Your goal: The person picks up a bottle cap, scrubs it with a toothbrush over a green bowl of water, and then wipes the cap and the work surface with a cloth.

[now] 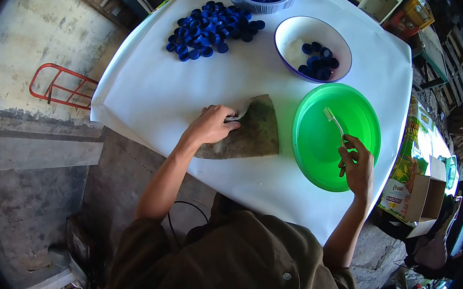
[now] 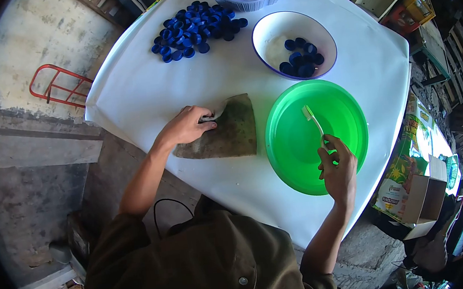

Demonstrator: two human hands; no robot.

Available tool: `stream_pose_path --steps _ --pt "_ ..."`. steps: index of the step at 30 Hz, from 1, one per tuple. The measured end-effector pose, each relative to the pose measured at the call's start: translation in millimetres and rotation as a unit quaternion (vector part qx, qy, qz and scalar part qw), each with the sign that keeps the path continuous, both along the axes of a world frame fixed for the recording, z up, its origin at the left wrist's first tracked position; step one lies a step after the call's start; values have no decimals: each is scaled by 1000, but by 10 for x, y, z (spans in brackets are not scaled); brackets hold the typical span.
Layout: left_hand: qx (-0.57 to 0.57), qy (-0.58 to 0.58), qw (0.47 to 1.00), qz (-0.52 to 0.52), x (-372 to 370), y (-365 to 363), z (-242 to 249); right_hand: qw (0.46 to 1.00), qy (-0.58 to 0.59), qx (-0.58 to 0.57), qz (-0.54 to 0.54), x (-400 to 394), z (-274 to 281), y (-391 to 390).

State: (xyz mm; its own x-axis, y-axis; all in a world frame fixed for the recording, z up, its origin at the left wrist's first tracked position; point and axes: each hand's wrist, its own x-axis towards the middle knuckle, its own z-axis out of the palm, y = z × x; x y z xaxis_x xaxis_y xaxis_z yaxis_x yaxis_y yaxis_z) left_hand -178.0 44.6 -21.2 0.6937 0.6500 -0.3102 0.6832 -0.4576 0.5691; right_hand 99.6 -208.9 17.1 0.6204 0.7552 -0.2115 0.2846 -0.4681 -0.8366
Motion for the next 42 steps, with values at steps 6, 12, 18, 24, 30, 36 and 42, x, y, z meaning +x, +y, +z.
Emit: stream_pose_path --steps 6,12,18,24,30,36,42 --pt "116 -12 993 28 -33 120 -113 1000 -4 9 -4 20 28 -47" --pt "208 -131 965 97 -72 -52 -37 1000 1 7 -10 16 42 -89" --pt "117 -170 977 55 -131 -182 -109 1000 -2 3 -4 -3 39 -59" --pt "181 -149 971 48 -94 -234 -148 1000 2 -3 3 -14 28 -30" --pt "65 -190 976 82 -29 -190 -26 1000 9 15 -2 -12 49 -52" --pt "-229 -554 798 59 -172 -196 71 1000 19 15 -18 -13 76 -132" --pt "62 -355 933 -7 -222 -225 -5 1000 23 14 -11 -9 65 -115"
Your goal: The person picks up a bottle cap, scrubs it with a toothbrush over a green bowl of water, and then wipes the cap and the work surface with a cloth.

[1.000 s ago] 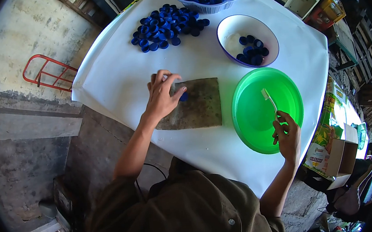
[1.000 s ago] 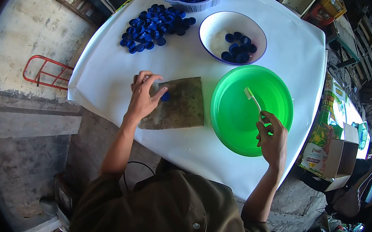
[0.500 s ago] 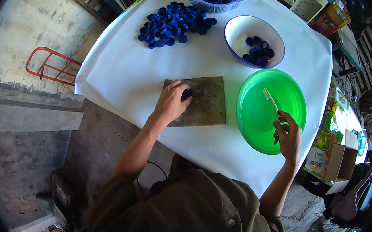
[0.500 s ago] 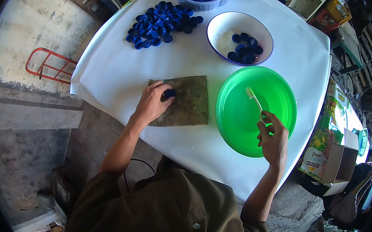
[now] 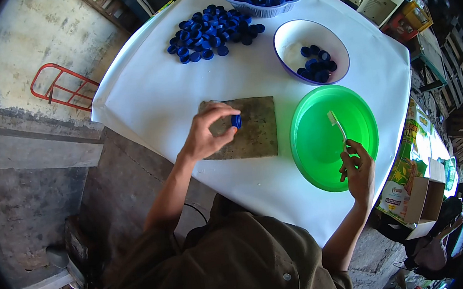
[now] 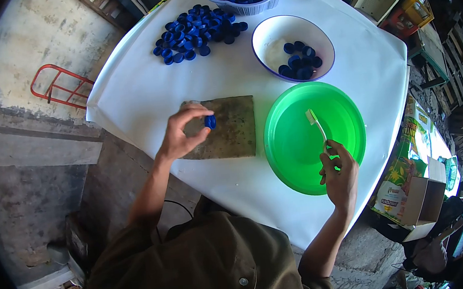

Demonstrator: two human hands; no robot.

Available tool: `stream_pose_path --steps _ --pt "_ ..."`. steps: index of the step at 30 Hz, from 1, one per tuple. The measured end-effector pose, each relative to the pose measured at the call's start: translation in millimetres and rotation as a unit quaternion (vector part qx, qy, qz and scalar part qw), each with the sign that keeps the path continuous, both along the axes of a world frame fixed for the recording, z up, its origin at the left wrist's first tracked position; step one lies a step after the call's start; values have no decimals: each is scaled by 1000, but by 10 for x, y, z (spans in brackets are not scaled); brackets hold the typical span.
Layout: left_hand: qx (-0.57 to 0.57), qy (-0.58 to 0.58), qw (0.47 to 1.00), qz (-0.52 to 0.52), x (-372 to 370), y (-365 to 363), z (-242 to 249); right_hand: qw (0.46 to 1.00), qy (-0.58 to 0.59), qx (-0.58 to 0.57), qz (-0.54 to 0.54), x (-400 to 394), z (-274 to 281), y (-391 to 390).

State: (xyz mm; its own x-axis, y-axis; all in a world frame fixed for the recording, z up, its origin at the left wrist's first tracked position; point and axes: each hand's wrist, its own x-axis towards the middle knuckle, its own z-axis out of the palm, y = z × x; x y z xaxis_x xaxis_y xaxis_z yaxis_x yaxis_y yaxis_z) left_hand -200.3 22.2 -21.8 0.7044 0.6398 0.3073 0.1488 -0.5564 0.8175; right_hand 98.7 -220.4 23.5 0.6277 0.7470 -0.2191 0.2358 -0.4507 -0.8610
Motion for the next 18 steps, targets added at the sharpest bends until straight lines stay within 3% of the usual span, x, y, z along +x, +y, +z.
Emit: stream_pose_path --steps 4,10,13,18 --pt "103 140 984 30 54 -260 -287 1000 1 -1 -4 12 -7 -10" --pt "198 181 961 74 142 -355 -303 1000 1 -7 -5 5 10 7" --pt "191 215 949 132 174 -115 -346 1000 -2 -9 -4 4 17 11" --pt "159 168 954 191 298 119 -323 1000 -5 -6 -5 2 11 -3"
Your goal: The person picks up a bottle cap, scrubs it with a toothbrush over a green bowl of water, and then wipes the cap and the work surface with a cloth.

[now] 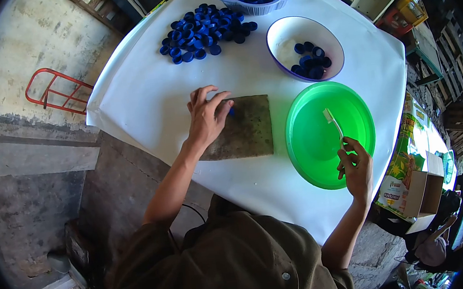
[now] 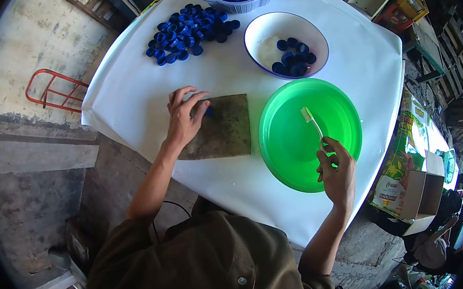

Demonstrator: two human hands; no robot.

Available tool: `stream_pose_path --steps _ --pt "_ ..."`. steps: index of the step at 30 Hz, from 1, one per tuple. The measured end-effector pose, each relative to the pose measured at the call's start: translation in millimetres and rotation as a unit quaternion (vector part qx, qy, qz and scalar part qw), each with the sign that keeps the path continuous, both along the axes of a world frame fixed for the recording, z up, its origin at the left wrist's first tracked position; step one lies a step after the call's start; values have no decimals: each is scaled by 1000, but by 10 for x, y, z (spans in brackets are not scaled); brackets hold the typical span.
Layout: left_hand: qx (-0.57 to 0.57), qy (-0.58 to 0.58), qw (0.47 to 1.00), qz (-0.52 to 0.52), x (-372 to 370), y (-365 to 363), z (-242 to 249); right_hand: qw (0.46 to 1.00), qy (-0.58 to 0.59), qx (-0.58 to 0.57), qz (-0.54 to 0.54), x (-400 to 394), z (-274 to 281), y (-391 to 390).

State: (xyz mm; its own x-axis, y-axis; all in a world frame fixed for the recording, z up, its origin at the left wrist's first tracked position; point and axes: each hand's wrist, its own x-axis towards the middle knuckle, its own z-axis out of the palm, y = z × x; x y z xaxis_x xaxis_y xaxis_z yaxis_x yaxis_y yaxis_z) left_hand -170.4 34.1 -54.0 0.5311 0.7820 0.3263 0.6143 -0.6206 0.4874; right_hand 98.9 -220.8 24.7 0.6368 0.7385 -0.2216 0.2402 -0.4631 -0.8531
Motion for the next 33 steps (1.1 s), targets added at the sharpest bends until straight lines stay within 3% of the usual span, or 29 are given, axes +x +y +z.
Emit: stream_pose_path --steps 7,14,21,24,33 --pt "42 -33 996 -78 -43 -239 31 1000 0 -3 -12 -3 8 -31" --pt "-30 -50 996 -65 -169 -369 46 1000 -6 -2 -6 -9 9 -4" --pt "-77 -267 946 -166 -35 -461 283 1000 -30 5 0 -13 2 -5" --pt "-77 -308 935 -160 88 -534 405 998 -55 2 -12 -37 27 11" --pt "-44 -282 937 -203 539 -624 697 981 -187 -15 43 -50 33 24"
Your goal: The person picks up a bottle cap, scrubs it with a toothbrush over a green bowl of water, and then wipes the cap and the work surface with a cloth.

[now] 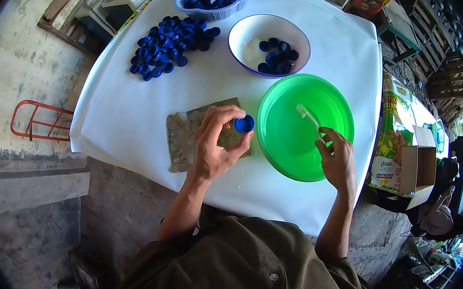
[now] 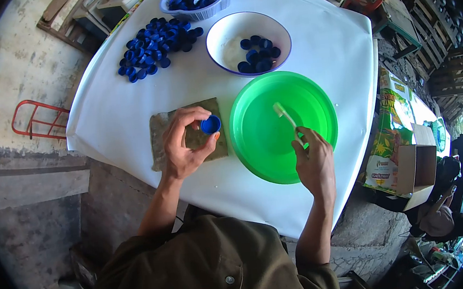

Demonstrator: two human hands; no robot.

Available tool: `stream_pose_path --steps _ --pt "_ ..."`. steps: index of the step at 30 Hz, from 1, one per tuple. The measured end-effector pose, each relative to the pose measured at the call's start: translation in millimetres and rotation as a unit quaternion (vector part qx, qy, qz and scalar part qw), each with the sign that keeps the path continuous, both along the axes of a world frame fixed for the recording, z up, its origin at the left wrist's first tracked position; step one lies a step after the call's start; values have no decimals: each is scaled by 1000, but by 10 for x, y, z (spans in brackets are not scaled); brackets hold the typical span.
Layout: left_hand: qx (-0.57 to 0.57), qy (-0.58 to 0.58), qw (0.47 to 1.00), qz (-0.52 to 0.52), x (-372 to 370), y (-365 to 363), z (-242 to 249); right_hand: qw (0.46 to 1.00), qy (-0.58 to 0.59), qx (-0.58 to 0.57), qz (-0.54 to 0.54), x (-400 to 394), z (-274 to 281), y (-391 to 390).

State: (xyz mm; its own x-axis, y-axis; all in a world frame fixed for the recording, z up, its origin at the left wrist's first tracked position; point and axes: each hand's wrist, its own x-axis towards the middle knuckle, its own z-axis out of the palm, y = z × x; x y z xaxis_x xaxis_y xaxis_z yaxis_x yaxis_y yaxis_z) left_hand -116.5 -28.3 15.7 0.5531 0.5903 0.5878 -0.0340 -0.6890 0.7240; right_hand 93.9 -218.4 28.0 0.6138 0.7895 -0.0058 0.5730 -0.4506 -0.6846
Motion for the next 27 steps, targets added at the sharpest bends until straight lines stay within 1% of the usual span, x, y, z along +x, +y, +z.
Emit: stream_pose_path --steps 3,6,7,9,11,12,13,15,17,19,20,21,23,24,27 --pt "-20 7 1000 18 185 102 23 1000 1 24 -18 -30 18 11" --pt "-29 27 998 50 486 356 -20 999 39 22 -30 -35 34 10" --pt "3 49 997 56 611 475 -21 998 54 20 -32 -32 38 9" --pt "23 71 996 46 913 690 -58 998 60 16 -32 -33 58 8" --pt "76 122 990 -4 1208 947 -72 997 64 16 -31 -42 60 -13" --pt "91 109 990 -8 1363 1016 -95 998 53 17 -26 -26 42 -36" --pt "58 141 988 -37 1497 1080 -57 998 53 18 -34 -12 40 -53" --pt "56 113 989 -72 1811 1212 -255 997 57 17 -45 -3 25 -98" --pt "112 217 964 -110 1987 1234 -210 998 49 12 -48 23 -6 -118" --pt "221 239 940 -101 2191 1274 -439 997 62 -5 -55 32 -12 -126" --pt "213 291 930 -73 2258 1211 -492 998 49 3 -43 38 -17 -131" --pt "228 314 920 -61 2266 1158 -493 998 50 -1 -41 48 -17 -123" --pt "214 329 917 -68 2312 1150 -598 998 53 -12 -38 57 -23 -110" --pt "237 381 892 -64 2308 1142 -568 997 60 -21 -38 61 -33 -97" --pt "122 223 962 -99 2147 1146 -499 999 -12 -21 33 154 -214 -100"
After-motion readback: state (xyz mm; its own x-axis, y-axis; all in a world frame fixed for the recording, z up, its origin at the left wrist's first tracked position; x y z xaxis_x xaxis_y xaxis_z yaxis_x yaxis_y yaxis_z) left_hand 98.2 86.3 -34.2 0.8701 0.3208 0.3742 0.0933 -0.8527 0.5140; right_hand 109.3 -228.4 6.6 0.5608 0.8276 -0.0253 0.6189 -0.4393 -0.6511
